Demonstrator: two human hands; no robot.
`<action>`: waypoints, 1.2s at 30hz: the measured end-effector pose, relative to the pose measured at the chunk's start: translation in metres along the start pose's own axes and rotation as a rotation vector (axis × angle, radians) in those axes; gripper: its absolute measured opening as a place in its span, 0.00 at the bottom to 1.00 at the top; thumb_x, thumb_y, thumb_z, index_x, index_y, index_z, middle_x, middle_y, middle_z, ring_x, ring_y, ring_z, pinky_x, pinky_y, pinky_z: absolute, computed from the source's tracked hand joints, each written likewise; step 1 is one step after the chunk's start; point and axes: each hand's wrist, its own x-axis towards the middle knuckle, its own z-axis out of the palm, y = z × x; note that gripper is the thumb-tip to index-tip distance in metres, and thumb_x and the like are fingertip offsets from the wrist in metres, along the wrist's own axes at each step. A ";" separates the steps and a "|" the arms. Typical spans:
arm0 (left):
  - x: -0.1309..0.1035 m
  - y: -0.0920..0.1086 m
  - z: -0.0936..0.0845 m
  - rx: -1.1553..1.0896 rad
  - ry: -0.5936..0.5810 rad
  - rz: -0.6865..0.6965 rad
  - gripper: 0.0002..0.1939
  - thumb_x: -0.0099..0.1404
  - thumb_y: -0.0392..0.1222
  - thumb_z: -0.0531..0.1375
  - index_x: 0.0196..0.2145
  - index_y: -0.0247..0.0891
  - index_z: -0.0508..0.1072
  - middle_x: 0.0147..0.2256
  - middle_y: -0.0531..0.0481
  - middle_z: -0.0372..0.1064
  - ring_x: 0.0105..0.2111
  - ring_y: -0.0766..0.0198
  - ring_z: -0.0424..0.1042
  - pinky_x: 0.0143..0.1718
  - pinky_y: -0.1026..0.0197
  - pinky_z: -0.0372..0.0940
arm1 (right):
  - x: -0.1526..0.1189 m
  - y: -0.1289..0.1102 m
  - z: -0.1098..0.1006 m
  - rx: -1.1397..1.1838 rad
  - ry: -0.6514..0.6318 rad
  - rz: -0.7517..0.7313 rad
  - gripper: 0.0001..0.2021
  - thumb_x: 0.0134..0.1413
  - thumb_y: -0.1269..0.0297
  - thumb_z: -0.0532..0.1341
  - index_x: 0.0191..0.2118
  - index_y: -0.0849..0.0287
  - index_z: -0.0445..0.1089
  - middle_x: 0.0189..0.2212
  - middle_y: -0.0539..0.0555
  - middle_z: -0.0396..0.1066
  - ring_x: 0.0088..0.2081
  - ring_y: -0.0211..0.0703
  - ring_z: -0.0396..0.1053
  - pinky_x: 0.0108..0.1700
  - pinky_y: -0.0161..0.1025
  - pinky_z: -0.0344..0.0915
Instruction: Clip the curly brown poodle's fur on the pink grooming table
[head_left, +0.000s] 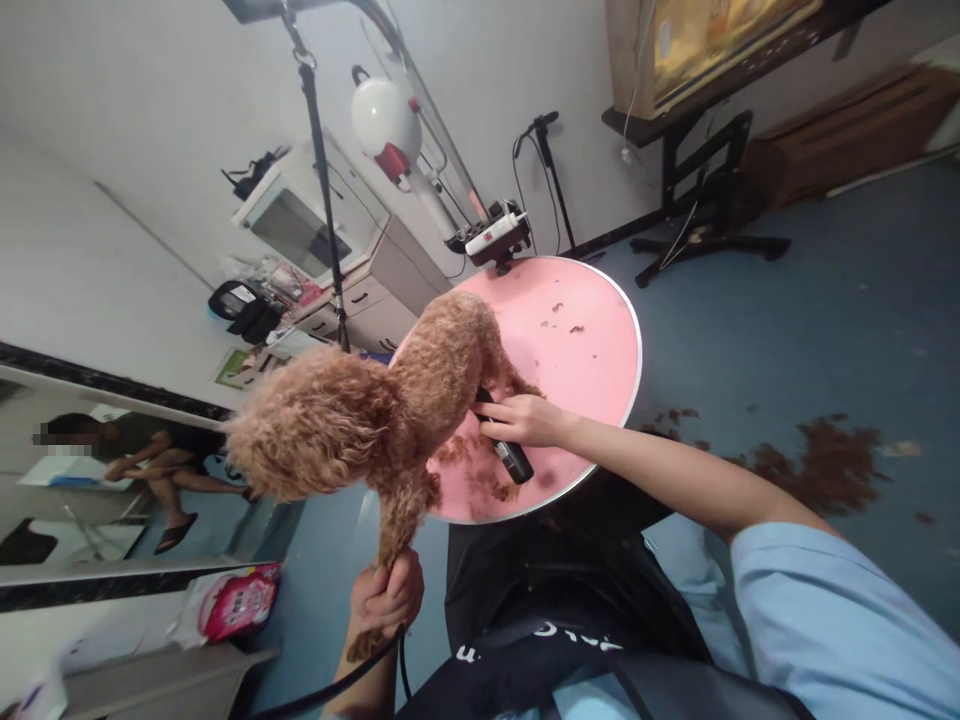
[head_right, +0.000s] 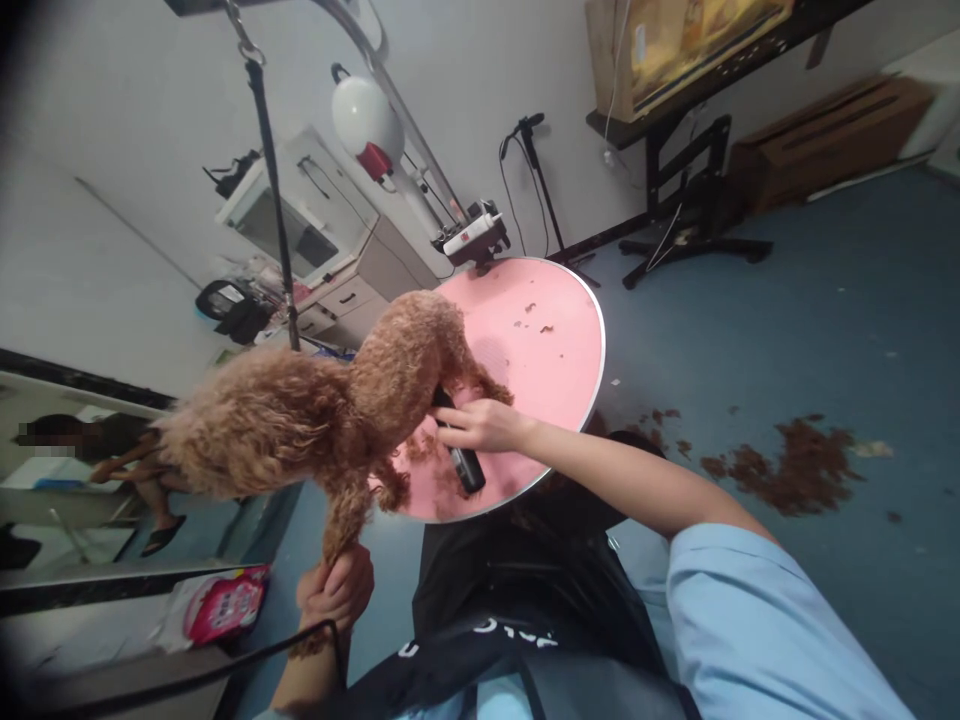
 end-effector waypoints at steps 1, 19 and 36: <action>0.000 0.000 0.001 0.005 -0.005 0.006 0.15 0.66 0.43 0.57 0.24 0.35 0.63 0.06 0.66 0.42 0.00 0.78 0.39 0.05 0.75 0.47 | 0.000 0.005 0.000 -0.106 -0.034 -0.041 0.09 0.63 0.67 0.54 0.39 0.52 0.72 0.51 0.54 0.73 0.26 0.34 0.69 0.27 0.35 0.65; 0.008 -0.014 -0.003 0.022 0.058 0.072 0.13 0.66 0.44 0.56 0.25 0.35 0.66 0.06 0.67 0.40 0.01 0.79 0.36 0.07 0.75 0.50 | 0.003 -0.029 -0.009 0.188 0.071 -0.055 0.12 0.58 0.67 0.57 0.47 0.57 0.68 0.52 0.62 0.72 0.43 0.44 0.76 0.39 0.37 0.73; -0.007 -0.014 -0.033 0.233 0.358 0.036 0.30 0.54 0.62 0.63 0.14 0.41 0.53 0.03 0.68 0.29 0.00 0.76 0.31 0.03 0.70 0.44 | 0.021 -0.082 0.057 1.161 0.554 0.612 0.14 0.45 0.61 0.69 0.39 0.52 0.70 0.42 0.54 0.74 0.47 0.48 0.72 0.52 0.49 0.67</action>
